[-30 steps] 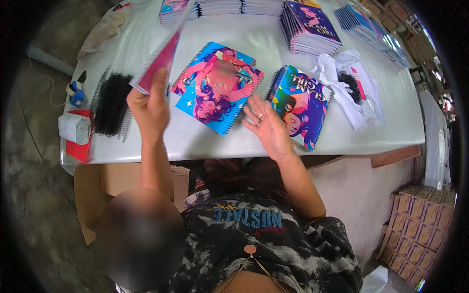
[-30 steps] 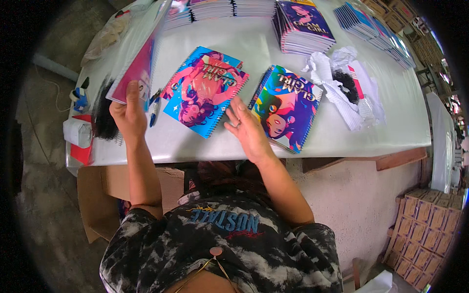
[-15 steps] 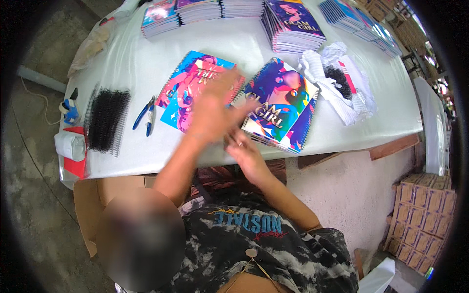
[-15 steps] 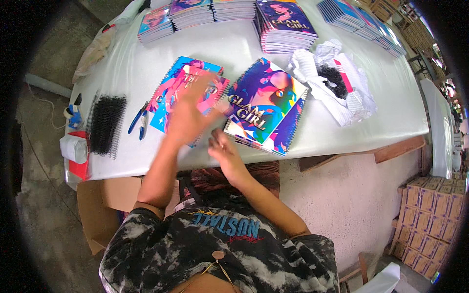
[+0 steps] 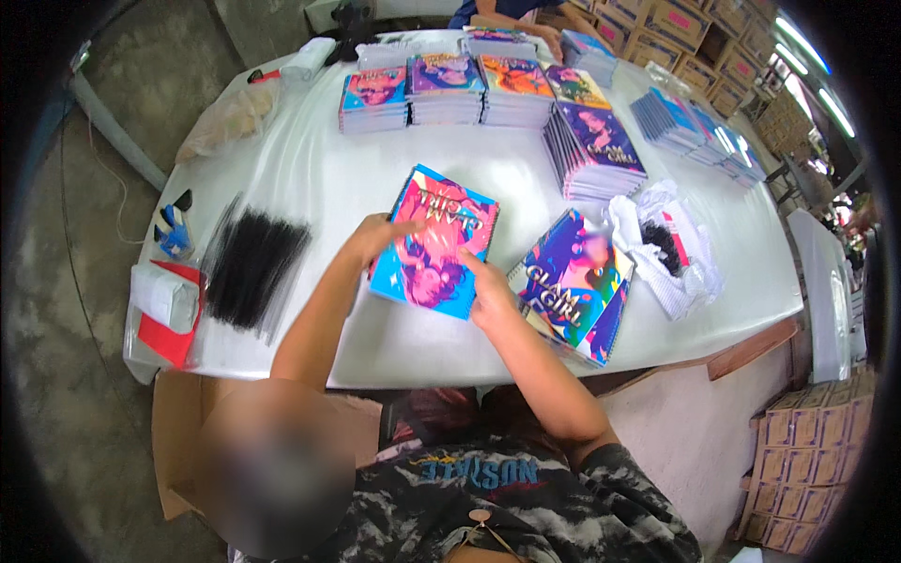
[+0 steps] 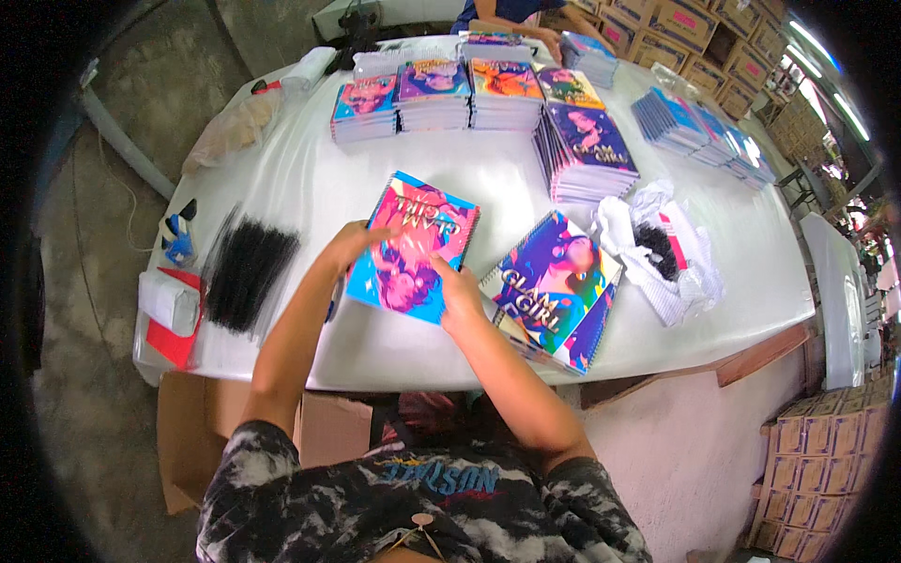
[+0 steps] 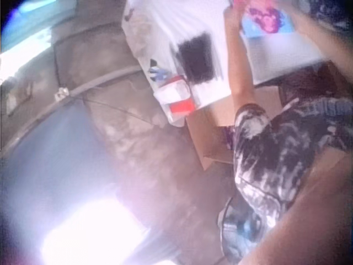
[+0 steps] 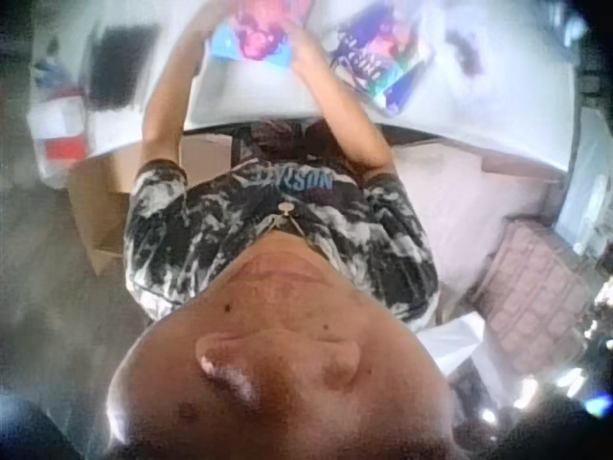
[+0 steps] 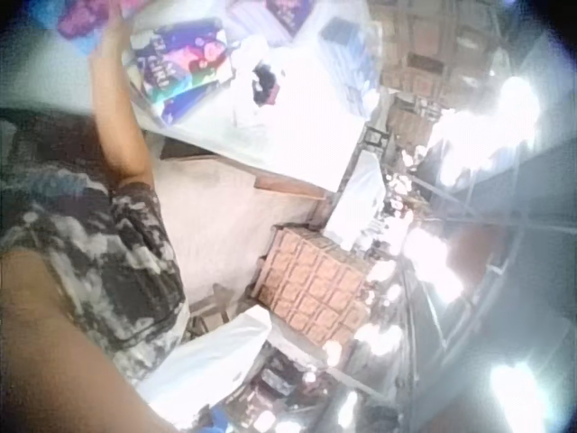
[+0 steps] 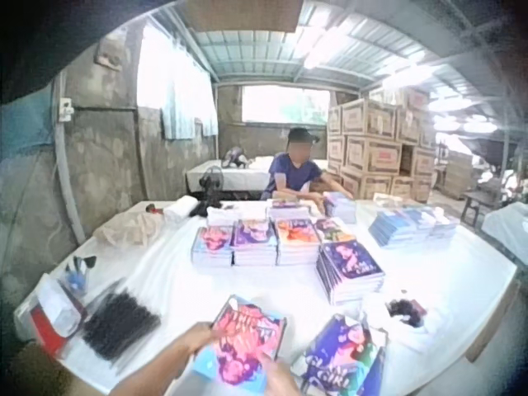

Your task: The person inserts spiral wire bindings into spiral-bound notebooks, then uses pliers to crimp the ends of the wires to secure them. They repeat this process on several notebooks and place the finished items into a cardboard box.

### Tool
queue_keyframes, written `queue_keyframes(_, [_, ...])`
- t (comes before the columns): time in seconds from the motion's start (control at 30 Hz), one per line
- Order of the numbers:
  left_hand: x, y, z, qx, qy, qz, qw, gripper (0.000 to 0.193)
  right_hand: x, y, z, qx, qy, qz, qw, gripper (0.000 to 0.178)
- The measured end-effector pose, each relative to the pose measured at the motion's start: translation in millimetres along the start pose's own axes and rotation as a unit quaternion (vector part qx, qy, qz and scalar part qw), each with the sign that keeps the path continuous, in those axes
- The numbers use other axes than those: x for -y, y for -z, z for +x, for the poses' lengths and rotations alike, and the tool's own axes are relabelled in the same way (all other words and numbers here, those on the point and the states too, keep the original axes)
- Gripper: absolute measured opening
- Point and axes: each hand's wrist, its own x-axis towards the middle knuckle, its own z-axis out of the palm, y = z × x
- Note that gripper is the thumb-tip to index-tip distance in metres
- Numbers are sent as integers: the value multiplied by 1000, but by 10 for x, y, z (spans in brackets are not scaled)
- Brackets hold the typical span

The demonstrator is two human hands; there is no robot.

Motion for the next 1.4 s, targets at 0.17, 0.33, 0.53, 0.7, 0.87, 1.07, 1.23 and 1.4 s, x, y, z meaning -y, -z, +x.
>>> queue_keyframes(0.17, [218, -119, -478, -122, -387, -214, 889, 51, 363, -504, -225, 77, 313, -91, 942, 58])
queue_keyframes(0.33, [749, 67, -91, -56, -302, -163, 938, 66, 91, -318, 109, 54, 377, -227, 896, 64])
queue_keyframes(0.53, [782, -14, -38, -49, -288, -42, 955, 63, -257, 83, 477, 16, 376, -266, 887, 63])
queue_keyframes(0.7, [538, 164, -250, -120, -298, -145, 936, 50, 124, -384, 210, 98, 291, -206, 929, 54])
queue_keyframes(0.87, [104, 563, -176, -170, -250, -216, 928, 50, -350, -237, 494, 0, 326, -248, 912, 50])
queue_keyframes(1.07, [-903, 1923, 752, -170, -311, -193, 915, 56, -347, -461, 337, 32, 329, -559, 761, 47])
queue_keyframes(1.23, [-1538, 2715, 1653, -109, -258, -194, 940, 59, -313, -479, 359, 17, 313, -613, 726, 39])
queue_keyframes(1.4, [-1089, 3210, 2542, -147, -40, -24, 988, 54, -265, -553, 350, 36, 307, -630, 712, 38])
